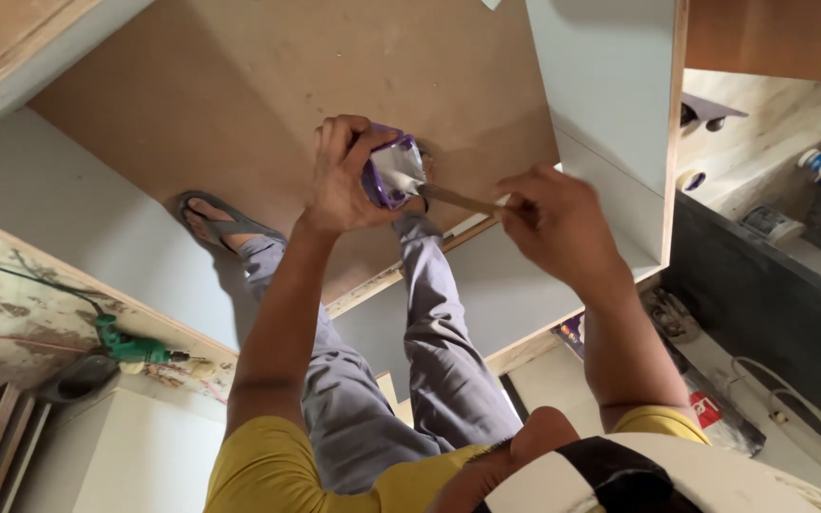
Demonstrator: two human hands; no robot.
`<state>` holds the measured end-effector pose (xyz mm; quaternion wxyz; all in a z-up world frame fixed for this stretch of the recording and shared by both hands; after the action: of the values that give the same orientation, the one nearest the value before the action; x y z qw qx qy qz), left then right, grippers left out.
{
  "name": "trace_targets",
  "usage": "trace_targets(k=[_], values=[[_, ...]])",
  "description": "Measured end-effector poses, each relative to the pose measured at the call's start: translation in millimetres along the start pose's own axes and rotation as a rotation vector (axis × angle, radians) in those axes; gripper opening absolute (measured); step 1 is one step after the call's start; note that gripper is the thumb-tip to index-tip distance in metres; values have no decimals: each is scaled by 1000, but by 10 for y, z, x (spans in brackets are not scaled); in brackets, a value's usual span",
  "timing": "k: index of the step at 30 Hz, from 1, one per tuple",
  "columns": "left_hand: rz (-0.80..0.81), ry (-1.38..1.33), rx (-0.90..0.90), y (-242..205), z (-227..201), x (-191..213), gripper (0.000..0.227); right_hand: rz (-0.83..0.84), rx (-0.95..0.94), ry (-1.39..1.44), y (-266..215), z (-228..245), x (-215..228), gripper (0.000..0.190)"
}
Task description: Applying white adhesive or sealant to the edges and joints of a wooden cabinet frame using a small brush.
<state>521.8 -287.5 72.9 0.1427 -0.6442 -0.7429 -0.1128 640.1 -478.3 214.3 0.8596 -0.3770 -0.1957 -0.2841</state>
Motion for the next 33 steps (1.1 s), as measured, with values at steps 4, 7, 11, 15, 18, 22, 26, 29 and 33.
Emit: trace_targets(k=[4, 7, 11, 15, 18, 22, 26, 29, 33], values=[[102, 7, -62, 133, -126, -433, 83, 307, -93, -371, -22, -279, -227, 33], [157, 45, -116, 275, -276, -695, 85, 376, -164, -421, -107, -759, -343, 30], [203, 66, -167, 413, -352, -1059, 81, 147, -50, -289, -409, -1092, -52, 19], [261, 50, -149, 586, -544, -1449, 79, -115, 17, -382, -711, -1326, 278, 24], [286, 42, -99, 722, -678, -1746, 78, -300, 136, -447, -927, -1468, 482, 20], [296, 50, -90, 892, -808, -2009, 81, -434, 93, -450, -1333, -1827, 649, 15], [346, -1, -133, 881, -907, -2295, 85, -543, -38, -199, -1730, -2151, 707, 12], [401, -44, -162, 868, -1052, -2418, 87, -609, -36, -154, -1753, -2115, 630, 13], [454, -25, -171, 931, -1274, -2357, 88, -722, -38, -213, -1961, -2023, 464, 12]])
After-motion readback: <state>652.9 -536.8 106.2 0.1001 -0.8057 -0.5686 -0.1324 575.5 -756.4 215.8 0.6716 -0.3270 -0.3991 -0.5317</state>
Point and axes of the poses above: each hand's wrist, its own y-axis towards the middle knuckle, its own x-axis out of the back of the hand, z = x × y, the point moved 7 cm from there along y, towards the middle knuckle, and after that the axes turned 5 degrees about z, right-handed, at the moved point
